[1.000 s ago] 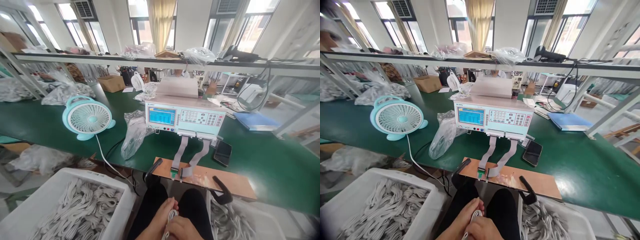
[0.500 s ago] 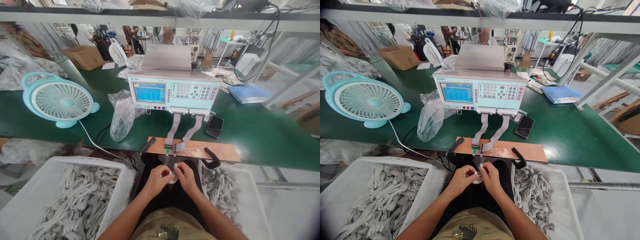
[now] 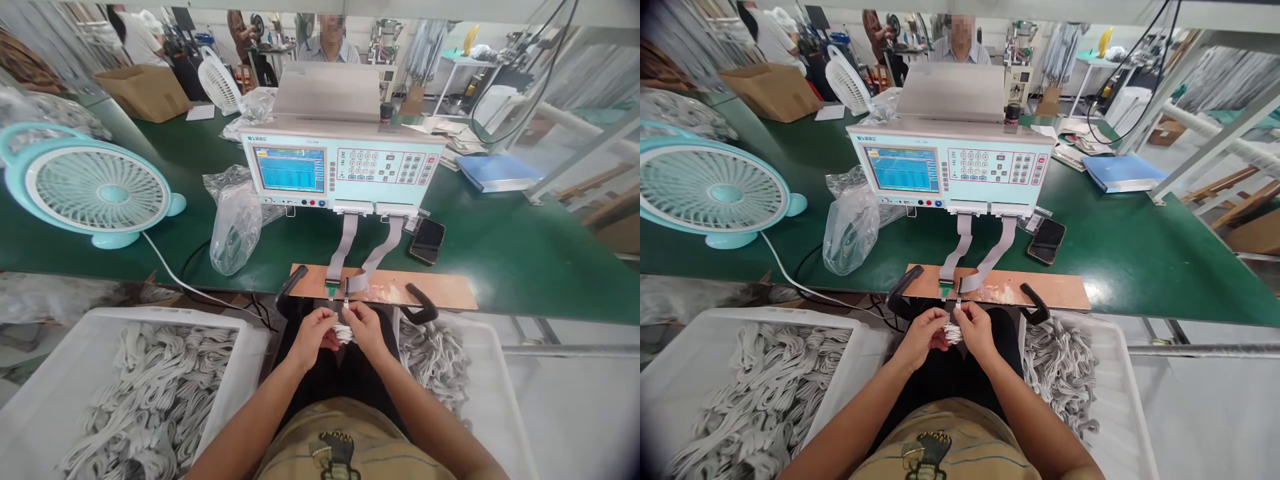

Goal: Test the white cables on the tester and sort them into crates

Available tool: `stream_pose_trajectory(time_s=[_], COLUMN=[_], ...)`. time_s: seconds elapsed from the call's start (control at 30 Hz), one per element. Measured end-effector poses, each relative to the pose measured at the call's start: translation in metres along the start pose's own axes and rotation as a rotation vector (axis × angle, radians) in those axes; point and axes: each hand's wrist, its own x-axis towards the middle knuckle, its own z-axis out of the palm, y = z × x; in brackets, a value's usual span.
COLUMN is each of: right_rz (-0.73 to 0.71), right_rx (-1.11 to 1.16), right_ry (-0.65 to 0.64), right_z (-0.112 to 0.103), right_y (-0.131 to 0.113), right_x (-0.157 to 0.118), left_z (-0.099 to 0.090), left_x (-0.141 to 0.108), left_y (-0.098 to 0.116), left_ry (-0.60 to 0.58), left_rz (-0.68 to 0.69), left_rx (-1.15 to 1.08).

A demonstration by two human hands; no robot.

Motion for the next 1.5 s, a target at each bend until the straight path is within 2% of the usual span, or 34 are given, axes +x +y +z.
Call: stream_pose_trajectory(time_s=[0.13,0.33,0.4,0.53,0.63,0.83,0.97,1.2,1.33,1.5], right_rz=[0.035,0.042,0.06,0.154,0.217,0.223,0.202,0.18,0.18,0.186], right_rx=[0.034,0.064,0.112,0.235,0.305,0.32,0.28,0.271,0.272,0.28], right_ry=[-0.007,0.003,-0.004,-0.017,0.021,0.013,-0.033,-0.019,-0.025,-0.024], right_z=[0.0,0.0,0.0,0.003,0.006,0.006,0.001,0.001,0.001,0.0], right_y=[0.003,0.004,0.003,0.0,-0.001,-0.001,0.0,-0.001,-0.003,-0.002], right_x=[0.001,0.002,0.003,0.005,0.006,0.008,0.01,0.011,0.01,0.01], left_z=[-0.001,-0.002,-0.004,-0.013,-0.017,-0.008,-0.004,-0.002,0.007,0.02], left_x=[0.004,0.006,0.006,0.007,0.008,0.01,0.013,0.019,0.017,0.015], left_y=[-0.005,-0.012,-0.011,-0.002,0.006,0.005,-0.002,-0.005,-0.005,-0.011], left_ry=[0.084,0.048,0.037,-0.03,-0.087,0.07,0.125,0.148,0.168,0.255], left_rz=[-0.028,0.013,0.045,0.185,0.223,0.4,0.398,0.386,0.387,0.366], left_rx=[-0.139,-0.156,-0.087,0.203,0.274,0.172,0.111,0.058,-0.069,-0.217])
